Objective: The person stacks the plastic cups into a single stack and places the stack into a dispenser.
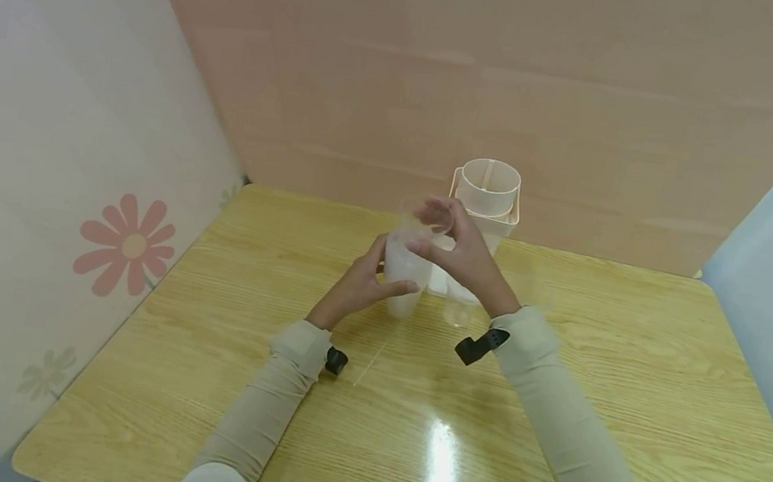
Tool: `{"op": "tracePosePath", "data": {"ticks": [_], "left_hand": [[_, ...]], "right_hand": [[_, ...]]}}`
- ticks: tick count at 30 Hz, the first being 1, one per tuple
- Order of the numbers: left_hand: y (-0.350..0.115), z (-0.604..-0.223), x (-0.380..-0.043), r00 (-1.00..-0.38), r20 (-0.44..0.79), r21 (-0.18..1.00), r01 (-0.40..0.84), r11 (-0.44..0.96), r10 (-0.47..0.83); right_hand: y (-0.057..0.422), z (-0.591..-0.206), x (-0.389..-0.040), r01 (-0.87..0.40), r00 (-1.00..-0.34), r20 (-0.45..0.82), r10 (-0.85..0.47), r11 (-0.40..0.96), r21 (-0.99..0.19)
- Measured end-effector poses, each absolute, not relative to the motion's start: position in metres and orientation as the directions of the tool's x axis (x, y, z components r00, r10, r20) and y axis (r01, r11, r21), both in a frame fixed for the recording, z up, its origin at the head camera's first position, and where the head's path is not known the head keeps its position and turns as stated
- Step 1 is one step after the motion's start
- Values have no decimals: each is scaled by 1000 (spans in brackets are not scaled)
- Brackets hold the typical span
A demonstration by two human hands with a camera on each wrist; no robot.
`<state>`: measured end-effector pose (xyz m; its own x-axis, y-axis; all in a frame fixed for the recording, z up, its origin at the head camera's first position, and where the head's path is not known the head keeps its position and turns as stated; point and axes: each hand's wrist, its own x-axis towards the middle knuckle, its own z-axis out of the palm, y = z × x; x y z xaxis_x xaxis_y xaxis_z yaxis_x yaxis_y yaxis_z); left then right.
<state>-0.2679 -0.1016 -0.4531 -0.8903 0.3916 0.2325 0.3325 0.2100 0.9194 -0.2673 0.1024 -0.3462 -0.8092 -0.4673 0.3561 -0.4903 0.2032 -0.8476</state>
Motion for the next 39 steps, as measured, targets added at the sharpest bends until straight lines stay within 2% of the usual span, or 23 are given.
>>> {"op": "tracePosePath", "data": {"ticks": [10, 19, 29, 39], "left_hand": [[-101, -451, -268, -885, 237, 916, 341, 212, 402], [-100, -449, -270, -878, 239, 912, 350, 215, 416], [-99, -449, -269, -896, 215, 917, 322, 234, 389], [-97, -449, -270, -895, 232, 914, 334, 229, 380]], "right_hand": [[106, -372, -283, -456, -823, 295, -485, 254, -853], [113, -376, -283, -441, -811, 265, -522, 246, -863], [124, -376, -286, -468, -813, 311, -492, 236, -852], [133, -366, -280, -454, -827, 301, -475, 248, -855]]}}
